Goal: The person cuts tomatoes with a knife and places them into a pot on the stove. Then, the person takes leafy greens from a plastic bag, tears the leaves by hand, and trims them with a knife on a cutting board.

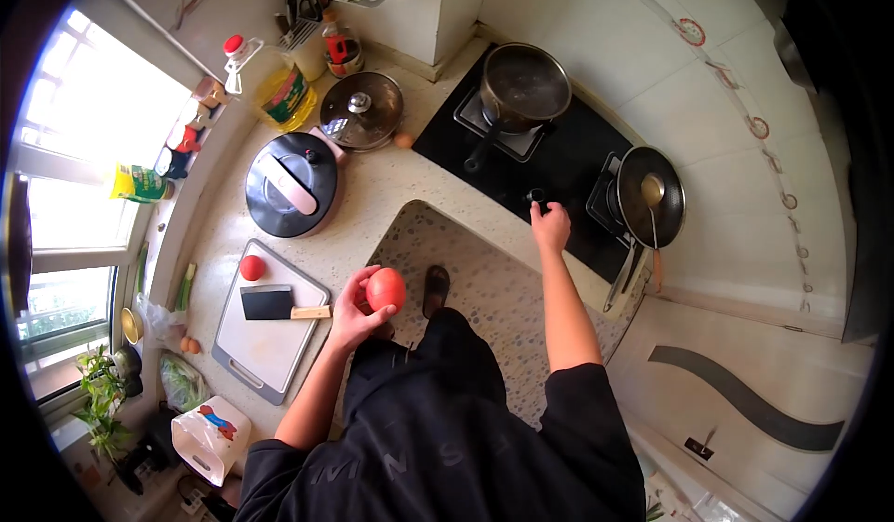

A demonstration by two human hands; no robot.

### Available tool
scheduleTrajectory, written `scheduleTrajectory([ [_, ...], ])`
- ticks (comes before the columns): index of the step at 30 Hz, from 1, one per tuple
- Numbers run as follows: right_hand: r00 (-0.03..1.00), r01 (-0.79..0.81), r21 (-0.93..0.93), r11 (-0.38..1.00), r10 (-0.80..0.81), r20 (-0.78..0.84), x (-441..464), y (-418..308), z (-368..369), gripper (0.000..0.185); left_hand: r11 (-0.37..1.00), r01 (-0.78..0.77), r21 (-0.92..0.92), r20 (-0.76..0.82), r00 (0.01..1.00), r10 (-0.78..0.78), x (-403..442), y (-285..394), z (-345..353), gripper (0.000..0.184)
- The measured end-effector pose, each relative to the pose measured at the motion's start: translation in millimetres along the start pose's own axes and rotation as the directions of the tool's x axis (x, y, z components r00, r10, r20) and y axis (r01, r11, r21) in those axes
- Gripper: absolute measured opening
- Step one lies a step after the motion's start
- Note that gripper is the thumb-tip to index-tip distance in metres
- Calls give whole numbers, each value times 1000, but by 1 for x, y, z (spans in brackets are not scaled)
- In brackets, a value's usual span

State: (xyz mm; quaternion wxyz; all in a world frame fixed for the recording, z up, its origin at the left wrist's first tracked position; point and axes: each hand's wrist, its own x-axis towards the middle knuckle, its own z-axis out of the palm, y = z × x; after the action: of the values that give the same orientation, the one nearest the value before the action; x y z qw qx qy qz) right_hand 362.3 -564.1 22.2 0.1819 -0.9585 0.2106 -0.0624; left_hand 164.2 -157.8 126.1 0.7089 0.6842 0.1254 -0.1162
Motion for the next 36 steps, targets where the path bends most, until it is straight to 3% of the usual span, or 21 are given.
scheduleTrajectory([
  [7,995,29,-16,999,-28,97,34,-14,13,55,999,13,37,10,1000,-14,12,27,48,83],
  [10,981,37,-37,999,-29,191,43,-11,16,52,999,20,40,-10,1000,-19,10,34,55,82],
  [25,922,216,64,974,-225,316,56,1,14,40,995,36,93,-68,997,-29,22,41,51,80],
  [31,920,251,87,964,-265,288,59,11,23,44,998,14,61,-68,998,-10,26,41,49,82],
  [36,918,372,131,919,-385,98,37,-5,7,52,999,-32,-15,-90,995,30,23,35,44,83],
])
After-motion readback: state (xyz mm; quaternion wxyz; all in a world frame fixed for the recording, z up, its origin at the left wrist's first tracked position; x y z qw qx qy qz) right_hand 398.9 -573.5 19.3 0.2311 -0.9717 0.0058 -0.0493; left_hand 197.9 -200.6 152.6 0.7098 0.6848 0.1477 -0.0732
